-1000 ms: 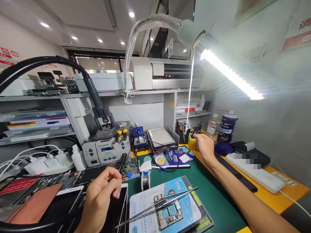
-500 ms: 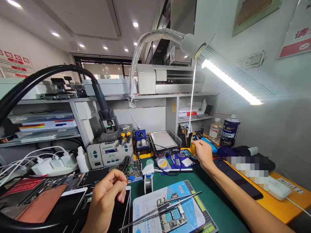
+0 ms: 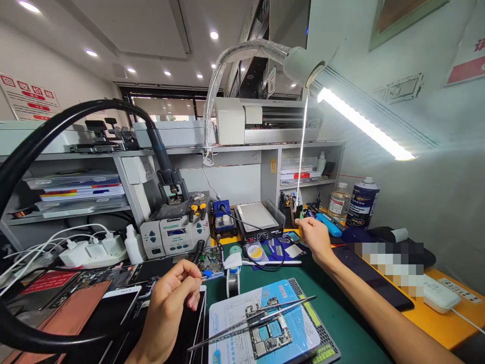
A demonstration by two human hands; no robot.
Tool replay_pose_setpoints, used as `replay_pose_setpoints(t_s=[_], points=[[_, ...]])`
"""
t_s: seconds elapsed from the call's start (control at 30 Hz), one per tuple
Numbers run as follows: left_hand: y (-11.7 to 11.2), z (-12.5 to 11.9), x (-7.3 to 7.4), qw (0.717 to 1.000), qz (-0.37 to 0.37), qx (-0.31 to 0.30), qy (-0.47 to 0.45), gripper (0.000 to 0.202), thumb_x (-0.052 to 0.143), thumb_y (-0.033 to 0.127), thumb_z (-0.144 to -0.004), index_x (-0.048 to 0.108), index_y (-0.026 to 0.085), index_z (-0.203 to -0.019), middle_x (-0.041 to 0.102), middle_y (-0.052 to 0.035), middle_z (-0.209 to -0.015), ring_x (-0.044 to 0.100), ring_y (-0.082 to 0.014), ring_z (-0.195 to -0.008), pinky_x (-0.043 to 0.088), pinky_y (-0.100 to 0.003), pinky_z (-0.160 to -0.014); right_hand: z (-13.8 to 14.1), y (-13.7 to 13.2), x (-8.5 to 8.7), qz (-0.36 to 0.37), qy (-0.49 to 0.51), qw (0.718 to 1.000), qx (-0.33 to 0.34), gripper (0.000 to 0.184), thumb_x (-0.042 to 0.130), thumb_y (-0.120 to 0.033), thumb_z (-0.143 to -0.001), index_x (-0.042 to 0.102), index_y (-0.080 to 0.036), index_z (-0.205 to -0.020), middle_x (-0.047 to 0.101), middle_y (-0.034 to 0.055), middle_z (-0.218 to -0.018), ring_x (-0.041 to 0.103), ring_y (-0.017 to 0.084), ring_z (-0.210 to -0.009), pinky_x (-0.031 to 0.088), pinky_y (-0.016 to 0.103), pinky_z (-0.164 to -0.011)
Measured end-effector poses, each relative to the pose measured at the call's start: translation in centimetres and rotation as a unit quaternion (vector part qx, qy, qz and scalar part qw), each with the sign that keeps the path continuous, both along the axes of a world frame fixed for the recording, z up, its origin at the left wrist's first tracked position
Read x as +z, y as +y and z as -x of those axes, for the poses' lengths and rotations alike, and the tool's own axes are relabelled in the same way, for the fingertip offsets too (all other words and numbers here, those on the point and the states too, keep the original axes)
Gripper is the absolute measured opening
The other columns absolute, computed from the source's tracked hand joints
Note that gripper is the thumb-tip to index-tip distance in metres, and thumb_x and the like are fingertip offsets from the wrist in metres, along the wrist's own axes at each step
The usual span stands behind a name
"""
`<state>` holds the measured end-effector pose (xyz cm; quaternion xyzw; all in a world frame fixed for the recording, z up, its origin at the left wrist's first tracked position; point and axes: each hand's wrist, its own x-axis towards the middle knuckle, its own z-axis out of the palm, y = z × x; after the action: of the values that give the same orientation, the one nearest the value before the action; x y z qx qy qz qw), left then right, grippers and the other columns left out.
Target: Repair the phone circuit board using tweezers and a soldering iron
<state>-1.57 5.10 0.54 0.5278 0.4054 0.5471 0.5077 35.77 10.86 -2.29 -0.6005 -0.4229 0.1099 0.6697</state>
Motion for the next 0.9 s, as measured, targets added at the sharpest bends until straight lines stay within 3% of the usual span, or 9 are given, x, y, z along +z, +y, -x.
replay_pose_setpoints(t_s=[0.27, 0.47, 0.67, 0.9], points=[[-0.1, -0.1, 0.2, 1.000, -0.013, -0.001, 0.012, 0.020, 0.070, 0.033, -0.071, 0.058, 0.018, -0.072, 0.047, 0.0064, -0.055, 0.042, -0.0093, -0.049, 0.037, -0.022, -0.049, 1.4, -0.7, 0.3, 0.069, -0.041, 0.991, 0.107, 0.024, 0.071, -0.038, -0.102, 0.069, -0.015, -0.097, 0.067, -0.0019, -0.083, 0.062, 0.011, -0.061, 0.054, 0.024, -0.055], [-0.1, -0.3, -0.4, 1.000, -0.012, -0.017, 0.021, 0.016, 0.068, 0.030, -0.074, 0.060, 0.017, -0.073, 0.049, 0.0051, -0.057, 0.043, -0.0093, -0.051, 0.037, -0.023, -0.050, 2.3, -1.6, 1.1, 0.077, -0.086, 0.980, 0.163, 0.039, 0.073, -0.045, -0.098, 0.061, -0.017, -0.074, 0.051, -0.0086, -0.061, 0.044, 0.008, -0.047, 0.038, 0.021, -0.046], [0.2, -0.5, -0.8, 0.999, -0.014, -0.024, 0.026, 0.013, 0.068, 0.027, -0.075, 0.061, 0.017, -0.072, 0.048, 0.0054, -0.054, 0.044, -0.0096, -0.050, 0.036, -0.023, -0.051, 3.7, -3.2, 2.4, 0.061, -0.100, 0.972, 0.204, 0.053, 0.075, -0.068, -0.082, 0.067, -0.018, -0.067, 0.046, -0.0054, -0.054, 0.037, 0.011, -0.050, 0.026, 0.027, -0.048], [0.4, -0.5, -0.5, 1.000, -0.009, -0.007, 0.013, 0.013, 0.067, 0.029, -0.071, 0.060, 0.018, -0.072, 0.047, 0.0063, -0.052, 0.042, -0.0089, -0.048, 0.035, -0.022, -0.049, 4.8, -4.1, 3.2, 0.058, -0.100, 0.967, 0.228, 0.050, 0.077, -0.065, -0.078, 0.068, -0.018, -0.064, 0.045, -0.0035, -0.052, 0.034, 0.012, -0.051, 0.025, 0.027, -0.048]])
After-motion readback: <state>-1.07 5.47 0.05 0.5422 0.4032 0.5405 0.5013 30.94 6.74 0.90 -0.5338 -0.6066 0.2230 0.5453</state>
